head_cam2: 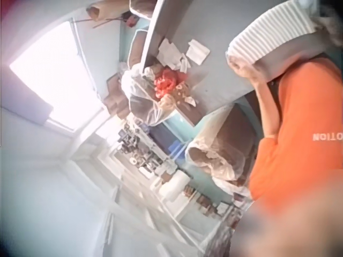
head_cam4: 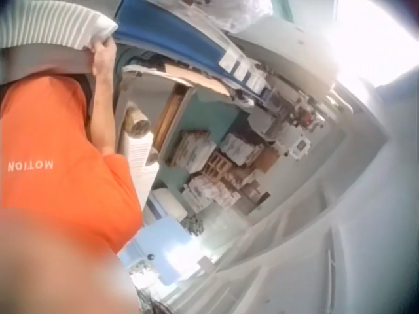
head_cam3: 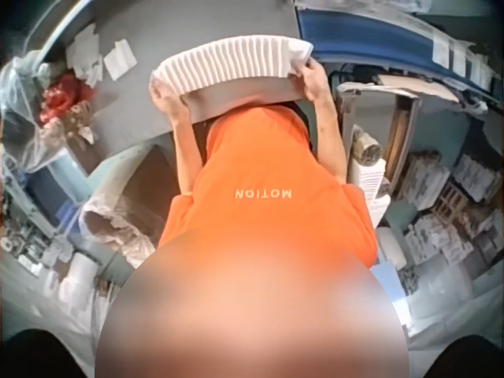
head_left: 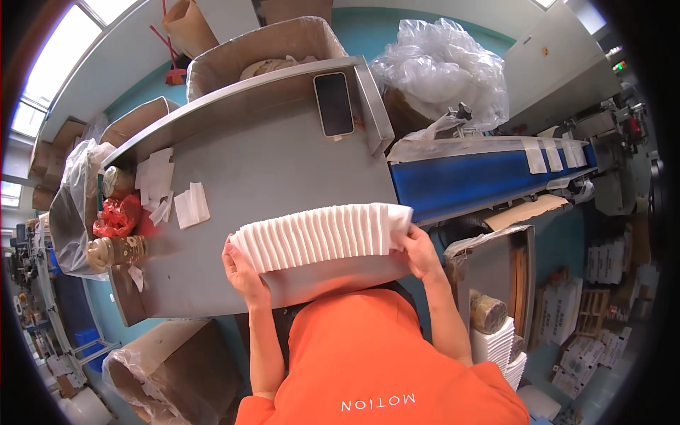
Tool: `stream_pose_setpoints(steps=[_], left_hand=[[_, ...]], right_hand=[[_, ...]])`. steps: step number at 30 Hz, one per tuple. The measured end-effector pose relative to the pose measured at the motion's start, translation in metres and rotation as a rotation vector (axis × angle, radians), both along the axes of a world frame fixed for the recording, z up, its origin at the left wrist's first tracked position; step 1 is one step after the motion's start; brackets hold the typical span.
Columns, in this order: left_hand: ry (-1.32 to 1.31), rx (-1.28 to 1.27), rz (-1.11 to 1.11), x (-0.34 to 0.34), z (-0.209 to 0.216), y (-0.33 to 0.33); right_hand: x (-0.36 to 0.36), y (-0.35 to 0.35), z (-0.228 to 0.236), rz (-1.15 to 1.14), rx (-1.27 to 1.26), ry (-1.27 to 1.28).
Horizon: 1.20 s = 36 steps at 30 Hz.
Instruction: Organizing, stacking, and feeding small paper sheets into a processing machine.
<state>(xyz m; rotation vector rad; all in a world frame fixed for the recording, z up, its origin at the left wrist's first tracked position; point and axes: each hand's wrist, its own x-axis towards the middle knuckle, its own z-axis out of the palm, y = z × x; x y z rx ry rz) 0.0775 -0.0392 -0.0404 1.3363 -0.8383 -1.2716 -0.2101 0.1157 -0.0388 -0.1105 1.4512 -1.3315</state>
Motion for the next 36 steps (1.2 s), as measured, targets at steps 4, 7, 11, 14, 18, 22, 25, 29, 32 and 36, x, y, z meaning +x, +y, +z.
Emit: stream_pose_setpoints(steps=[4,7,11,14,18,22,25,29,32,36], left_hand=[[0.045,0.006,0.030,-0.012,-0.001,-0.010],[0.069,0.001,0.180,-0.015,0.009,-0.020],[0.107,0.007,0.147,-0.015,0.007,-0.035],[-0.116,-0.104,-0.071,-0.024,-0.001,-0.028],[-0.229,-0.099,-0.208,-0.037,0.014,0.005],[-0.376,-0.121,-0.271,-0.036,0.023,0.023],[-0.684,-0.295,-0.311,-0.050,0.040,0.023],[-0.945,-0.401,-0.463,-0.055,0.037,0.021],[-0.990,-0.380,-0.467,-0.048,0.033,0.021],[-0.951,-0.306,-0.438,-0.044,0.038,0.032]], right_hand=[[0.006,-0.007,-0.002,-0.096,-0.090,0.118],[0.028,-0.026,0.007,0.153,-0.041,0.542],[0.032,-0.039,-0.006,0.114,-0.082,0.336],[0.025,-0.033,-0.003,-0.015,-0.180,-0.473],[0.008,-0.003,-0.026,0.042,-0.060,-0.237],[-0.008,-0.008,-0.028,-0.331,-0.169,-0.177],[0.013,-0.030,0.007,0.050,-0.115,0.507],[0.022,-0.040,-0.001,0.162,-0.122,0.392],[0.014,-0.025,-0.019,0.016,-0.173,-0.290],[0.001,-0.001,-0.028,-0.007,-0.118,-0.249]])
